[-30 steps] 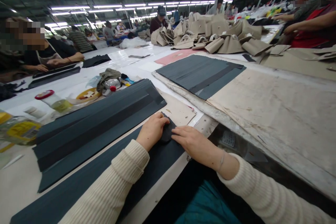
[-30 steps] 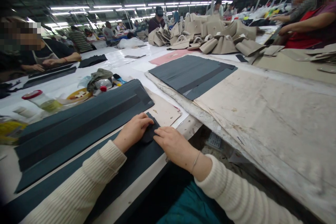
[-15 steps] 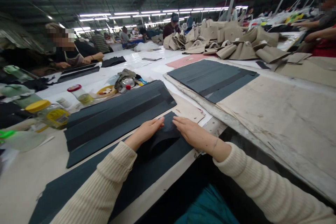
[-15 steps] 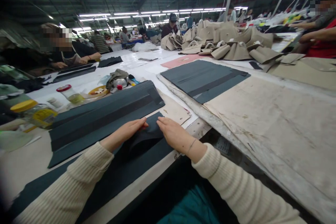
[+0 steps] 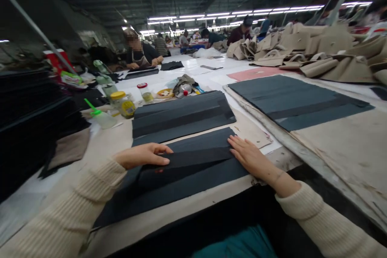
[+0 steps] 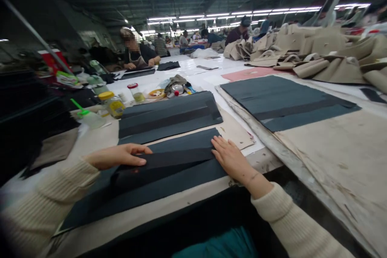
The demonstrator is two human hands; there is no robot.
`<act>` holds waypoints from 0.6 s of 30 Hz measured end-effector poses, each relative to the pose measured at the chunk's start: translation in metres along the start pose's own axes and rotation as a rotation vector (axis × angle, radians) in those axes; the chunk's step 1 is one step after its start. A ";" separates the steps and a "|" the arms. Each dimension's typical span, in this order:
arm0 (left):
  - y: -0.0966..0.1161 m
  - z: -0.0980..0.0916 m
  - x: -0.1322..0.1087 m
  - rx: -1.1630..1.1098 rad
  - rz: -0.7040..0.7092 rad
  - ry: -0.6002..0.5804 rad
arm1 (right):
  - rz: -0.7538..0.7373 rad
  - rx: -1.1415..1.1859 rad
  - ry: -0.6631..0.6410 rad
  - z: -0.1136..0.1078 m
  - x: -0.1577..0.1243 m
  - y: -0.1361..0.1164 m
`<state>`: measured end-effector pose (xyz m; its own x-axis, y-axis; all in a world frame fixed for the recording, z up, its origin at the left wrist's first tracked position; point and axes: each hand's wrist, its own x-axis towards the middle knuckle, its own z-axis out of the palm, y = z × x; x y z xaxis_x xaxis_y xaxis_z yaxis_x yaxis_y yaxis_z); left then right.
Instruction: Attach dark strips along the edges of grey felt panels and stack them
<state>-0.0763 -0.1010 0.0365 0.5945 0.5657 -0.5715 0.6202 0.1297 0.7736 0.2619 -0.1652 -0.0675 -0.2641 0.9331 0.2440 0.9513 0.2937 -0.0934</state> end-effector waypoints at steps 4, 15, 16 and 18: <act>-0.056 -0.039 -0.068 0.069 -0.067 0.278 | -0.048 -0.015 0.045 0.014 -0.004 0.009; -0.141 -0.014 -0.104 -0.281 -0.073 0.672 | -0.133 -0.008 0.111 0.041 -0.005 0.039; -0.143 -0.012 -0.100 -0.284 -0.069 0.687 | -0.133 -0.010 0.102 0.040 -0.006 0.039; -0.147 -0.011 -0.094 -0.252 -0.046 0.707 | -0.135 -0.015 0.092 0.038 -0.006 0.039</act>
<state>-0.2288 -0.1643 -0.0209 0.0482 0.9322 -0.3587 0.4503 0.3002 0.8409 0.2942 -0.1516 -0.1094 -0.3749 0.8623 0.3405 0.9106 0.4115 -0.0394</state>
